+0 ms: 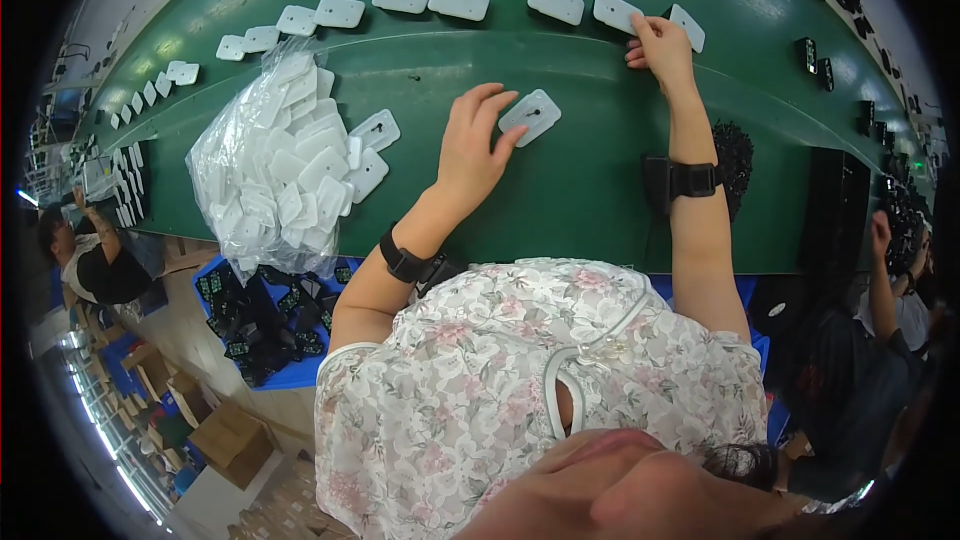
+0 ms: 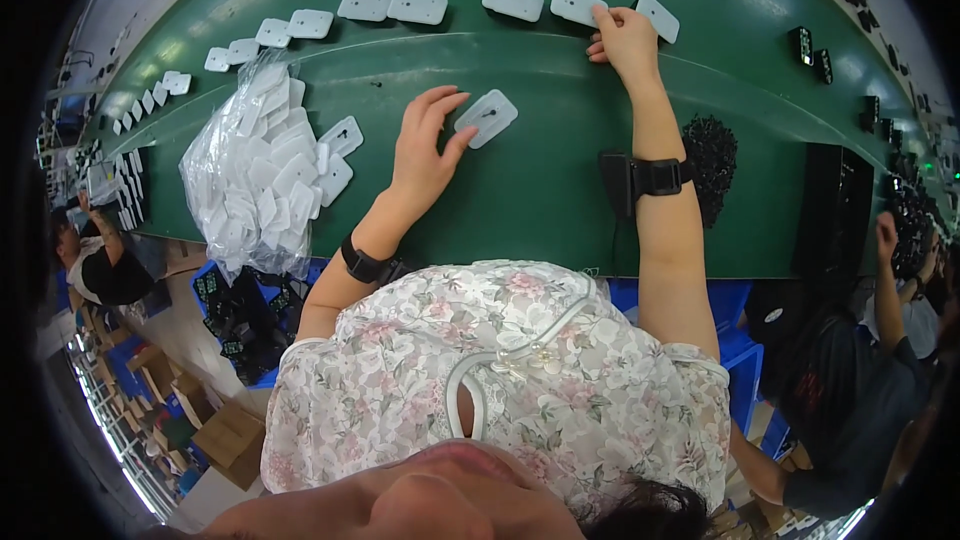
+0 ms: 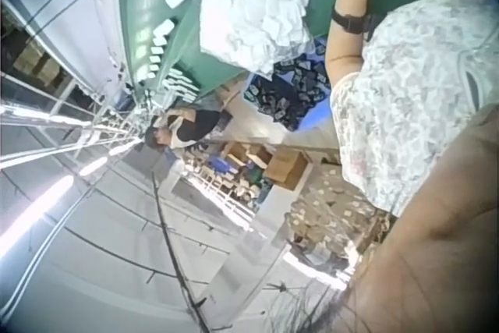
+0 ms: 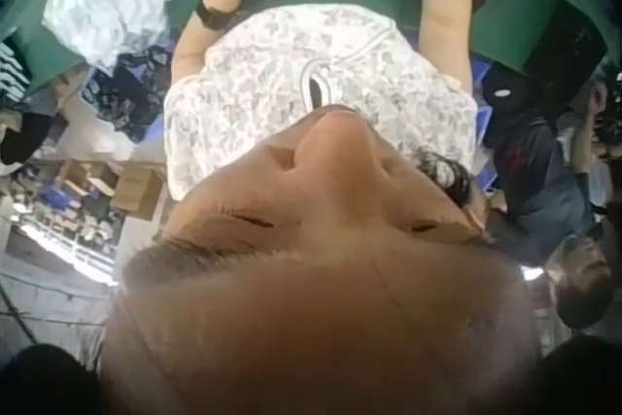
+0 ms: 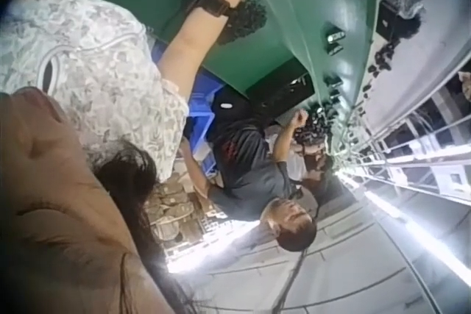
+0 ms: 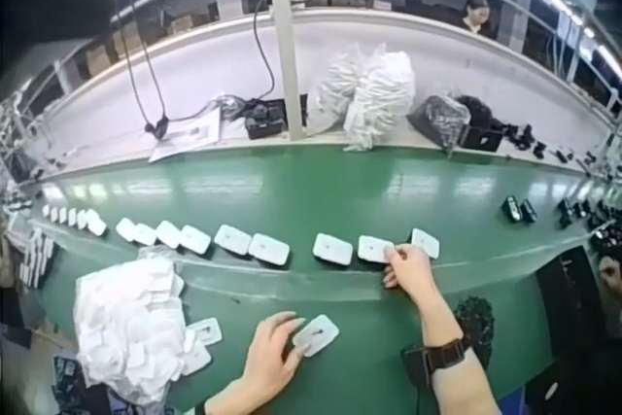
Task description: The person picks up a circuit board from a blue bin, places it into a black plastic housing, and presses a white plastic cover onto the assembly. The completed unit is then placed onto a green conveyor belt, and the process is repeated.
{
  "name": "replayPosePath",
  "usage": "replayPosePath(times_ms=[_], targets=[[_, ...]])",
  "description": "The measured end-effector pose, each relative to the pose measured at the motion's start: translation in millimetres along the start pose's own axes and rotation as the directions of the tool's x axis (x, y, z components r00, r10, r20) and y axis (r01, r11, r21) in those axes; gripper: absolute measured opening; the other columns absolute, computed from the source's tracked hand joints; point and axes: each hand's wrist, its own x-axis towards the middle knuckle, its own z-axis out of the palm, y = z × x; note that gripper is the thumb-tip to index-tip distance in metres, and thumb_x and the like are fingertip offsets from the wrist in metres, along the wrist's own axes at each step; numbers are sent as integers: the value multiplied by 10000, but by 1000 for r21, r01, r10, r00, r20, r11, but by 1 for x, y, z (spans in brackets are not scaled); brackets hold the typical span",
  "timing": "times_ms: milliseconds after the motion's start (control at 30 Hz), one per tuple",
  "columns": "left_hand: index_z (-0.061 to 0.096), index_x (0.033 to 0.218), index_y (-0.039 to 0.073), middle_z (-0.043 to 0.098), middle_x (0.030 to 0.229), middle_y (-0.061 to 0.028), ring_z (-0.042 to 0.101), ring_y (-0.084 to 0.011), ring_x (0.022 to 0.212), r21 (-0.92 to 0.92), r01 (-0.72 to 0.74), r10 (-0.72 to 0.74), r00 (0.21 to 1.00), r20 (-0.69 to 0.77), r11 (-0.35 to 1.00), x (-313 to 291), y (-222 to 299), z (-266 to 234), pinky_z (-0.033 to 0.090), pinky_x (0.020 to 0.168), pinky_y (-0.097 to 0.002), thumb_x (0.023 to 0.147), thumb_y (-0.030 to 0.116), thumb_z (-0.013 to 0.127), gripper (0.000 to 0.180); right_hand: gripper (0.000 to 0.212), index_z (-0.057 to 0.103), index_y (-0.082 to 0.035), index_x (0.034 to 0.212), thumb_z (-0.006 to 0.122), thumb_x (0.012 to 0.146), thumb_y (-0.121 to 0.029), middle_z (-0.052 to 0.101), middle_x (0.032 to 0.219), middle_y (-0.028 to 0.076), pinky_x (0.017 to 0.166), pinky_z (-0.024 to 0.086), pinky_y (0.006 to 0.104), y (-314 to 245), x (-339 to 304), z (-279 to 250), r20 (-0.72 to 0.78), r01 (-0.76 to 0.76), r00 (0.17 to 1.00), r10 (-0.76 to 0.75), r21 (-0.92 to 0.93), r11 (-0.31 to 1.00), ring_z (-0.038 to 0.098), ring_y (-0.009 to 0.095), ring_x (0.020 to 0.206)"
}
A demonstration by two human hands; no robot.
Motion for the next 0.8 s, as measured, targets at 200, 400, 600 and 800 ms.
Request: replayPosePath(times_ms=[200, 400, 600, 800], targets=[[533, 1211, 72, 508, 1202, -140, 487, -337, 1094, 220, -133, 100, 983, 155, 966, 2, 14, 6, 412, 867, -427, 682, 198, 783, 598, 393, 621, 59, 1023, 599, 919, -319, 625, 724, 110, 497, 548, 268, 10, 8, -1, -14, -5, 1000, 5, -16, 1000, 637, 149, 568], [523, 1247, 66, 509, 1207, -131, 489, -339, 1093, 298, -179, 133, 977, 169, 938, -2, 9, 12, 399, 884, -430, 719, 218, 760, 599, 334, 590, 102, 1062, 564, 932, -206, 620, 699, 123, 474, 553, 291, 4, -7, 11, -58, 26, 998, -21, 89, 996, 654, 183, 542], [532, 1243, 64, 538, 1191, -113, 503, -333, 1068, 274, -225, 182, 968, 173, 935, 4, 7, 21, 405, 884, -437, 773, 151, 715, 512, 389, 578, 46, 1175, 617, 899, -226, 662, 799, 104, 573, 522, 296, 8, -50, -18, -279, 278, 885, -374, -328, 903, 650, 164, 576], [526, 1244, 56, 542, 1207, -129, 506, -354, 1082, 218, -180, 147, 976, 157, 959, -6, 8, 4, 419, 897, -437, 744, 130, 729, 544, 314, 628, -40, 1155, 632, 900, -224, 650, 832, 38, 594, 480, 224, -3, -111, -61, -164, 376, 885, -436, -302, 876, 587, 80, 646]])
